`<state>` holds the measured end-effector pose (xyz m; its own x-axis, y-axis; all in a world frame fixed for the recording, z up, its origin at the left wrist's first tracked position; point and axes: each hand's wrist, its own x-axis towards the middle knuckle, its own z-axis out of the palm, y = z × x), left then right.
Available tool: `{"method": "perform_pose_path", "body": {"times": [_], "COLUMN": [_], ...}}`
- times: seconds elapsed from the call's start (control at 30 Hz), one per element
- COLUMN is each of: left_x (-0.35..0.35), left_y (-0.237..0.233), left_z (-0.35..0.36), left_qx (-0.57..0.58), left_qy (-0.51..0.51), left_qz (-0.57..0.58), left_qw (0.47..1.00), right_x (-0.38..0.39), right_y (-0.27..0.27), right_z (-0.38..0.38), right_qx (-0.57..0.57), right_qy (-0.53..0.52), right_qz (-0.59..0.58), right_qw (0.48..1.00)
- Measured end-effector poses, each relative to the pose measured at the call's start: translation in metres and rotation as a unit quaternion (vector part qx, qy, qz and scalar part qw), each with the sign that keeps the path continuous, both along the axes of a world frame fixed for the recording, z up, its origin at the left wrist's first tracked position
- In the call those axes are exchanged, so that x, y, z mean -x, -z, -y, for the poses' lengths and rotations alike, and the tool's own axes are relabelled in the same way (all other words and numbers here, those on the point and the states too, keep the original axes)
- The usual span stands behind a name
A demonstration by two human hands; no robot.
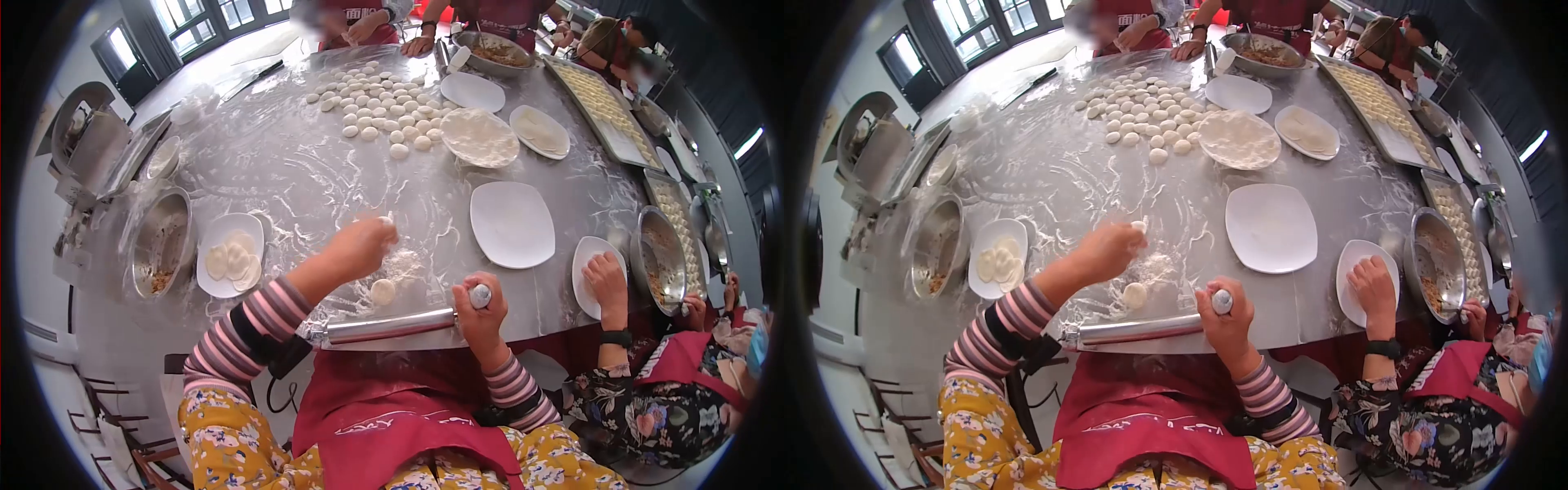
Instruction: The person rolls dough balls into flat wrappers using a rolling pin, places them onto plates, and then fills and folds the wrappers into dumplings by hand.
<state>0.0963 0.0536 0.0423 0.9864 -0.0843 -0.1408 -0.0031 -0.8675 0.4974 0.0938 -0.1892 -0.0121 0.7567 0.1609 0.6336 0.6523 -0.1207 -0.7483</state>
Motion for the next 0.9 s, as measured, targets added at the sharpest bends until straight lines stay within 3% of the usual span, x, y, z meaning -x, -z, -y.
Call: {"method": "perform_pose_path", "body": {"times": [0.1,0.23,0.3,0.4,0.47,0.53,0.6,0.67,0.9], "left_x": [0.037,0.054,0.06,0.061,0.053,0.046,0.051,0.054,0.056], "left_y": [0.01,0.042,0.046,0.042,0.044,0.06,0.049,0.049,0.045], "left_z": [0.015,0.028,0.034,0.034,0.024,0.012,0.014,0.013,0.017], "left_qx": [-0.058,-0.041,-0.002,0.05,0.063,0.227,0.195,0.206,0.136], "left_qy": [-0.002,-0.023,-0.068,-0.089,-0.126,-0.12,-0.134,-0.131,-0.095], "left_qz": [0.005,0.099,0.132,0.091,0.081,0.114,0.082,0.016,0.042], "left_qw": [0.998,0.994,0.989,0.991,0.987,0.96,0.968,0.97,0.985], "right_x": [0.002,0.003,0.007,0.005,0.001,0.004,0.013,0.011,-0.025], "right_y": [0.0,-0.004,-0.005,-0.005,0.003,0.008,0.006,0.005,0.015], "right_z": [-0.001,0.0,0.001,-0.001,-0.001,0.001,0.003,0.003,-0.017], "right_qx": [-0.005,0.0,-0.001,0.011,-0.038,-0.038,-0.06,-0.041,0.009], "right_qy": [0.003,0.003,-0.003,-0.008,-0.021,-0.031,-0.04,-0.047,0.027], "right_qz": [-0.017,-0.019,-0.04,-0.05,-0.011,-0.002,-0.099,-0.104,-0.053], "right_qw": [1.0,1.0,0.999,0.999,0.999,0.999,0.992,0.993,0.998]}}
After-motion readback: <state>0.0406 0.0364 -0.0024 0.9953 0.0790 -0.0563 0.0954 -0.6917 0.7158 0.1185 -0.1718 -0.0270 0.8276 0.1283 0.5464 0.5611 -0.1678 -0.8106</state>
